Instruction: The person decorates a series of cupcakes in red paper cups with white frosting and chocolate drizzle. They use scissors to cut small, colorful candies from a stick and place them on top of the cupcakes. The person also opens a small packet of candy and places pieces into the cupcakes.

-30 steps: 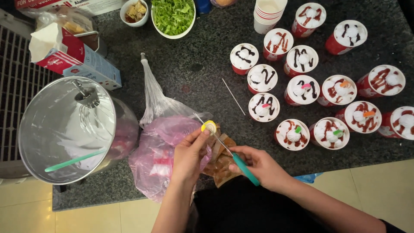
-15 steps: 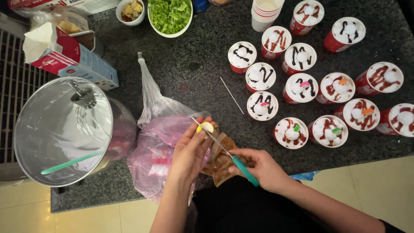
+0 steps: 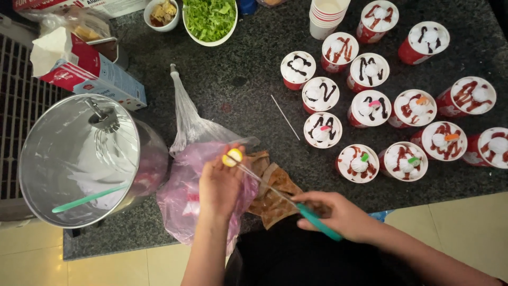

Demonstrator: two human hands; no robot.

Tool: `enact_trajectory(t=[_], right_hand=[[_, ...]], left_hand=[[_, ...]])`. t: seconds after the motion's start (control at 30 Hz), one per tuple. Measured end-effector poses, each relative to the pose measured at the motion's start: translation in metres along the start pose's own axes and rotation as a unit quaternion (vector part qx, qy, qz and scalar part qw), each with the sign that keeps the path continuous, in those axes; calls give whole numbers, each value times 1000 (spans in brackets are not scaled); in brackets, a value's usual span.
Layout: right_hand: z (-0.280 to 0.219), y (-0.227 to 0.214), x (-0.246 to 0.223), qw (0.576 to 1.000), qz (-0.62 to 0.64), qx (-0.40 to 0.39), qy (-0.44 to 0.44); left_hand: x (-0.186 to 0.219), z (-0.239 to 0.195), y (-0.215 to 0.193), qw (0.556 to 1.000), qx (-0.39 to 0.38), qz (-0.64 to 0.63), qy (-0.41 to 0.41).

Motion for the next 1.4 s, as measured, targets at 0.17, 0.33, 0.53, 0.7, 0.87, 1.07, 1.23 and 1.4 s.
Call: enact_trajectory(t=[0.17, 0.33, 0.53, 0.7, 0.87, 1.07, 1.23, 1.4], right_hand=[[15, -37, 46, 987, -79, 141, 25], [84, -40, 97, 905, -332, 259, -53], [30, -17, -15, 904, -307, 263, -140], [-16, -48, -52, 927, -119, 291, -204], [-28, -74, -30, 926, -86, 313, -192], [-60, -107, -3, 925, -42, 328, -185], [-96, -137, 16, 907, -41, 368, -199], [-149, -226, 73, 899, 67, 412, -133]], left_hand=[[-2, 15, -19, 998, 49, -20, 25], [-31, 30, -28, 997, 49, 47, 29], [-55, -7, 5, 975, 46, 218, -8], [-98, -18, 16, 961, 45, 270, -43], [-138, -1, 9, 954, -34, 298, -9], [-186, 2, 19, 938, -121, 323, -8], [-226, -9, 42, 926, -173, 335, -28], [-258, -22, 64, 935, -154, 305, -93]])
Point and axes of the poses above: each hand's wrist, its own z-axis towards the middle knuckle, its own y-axis out of the palm, x = y × z, the point moved 8 cm from there along z, towards the middle knuckle, and after that the axes turned 2 degrees about y, right-handed, at the moved point
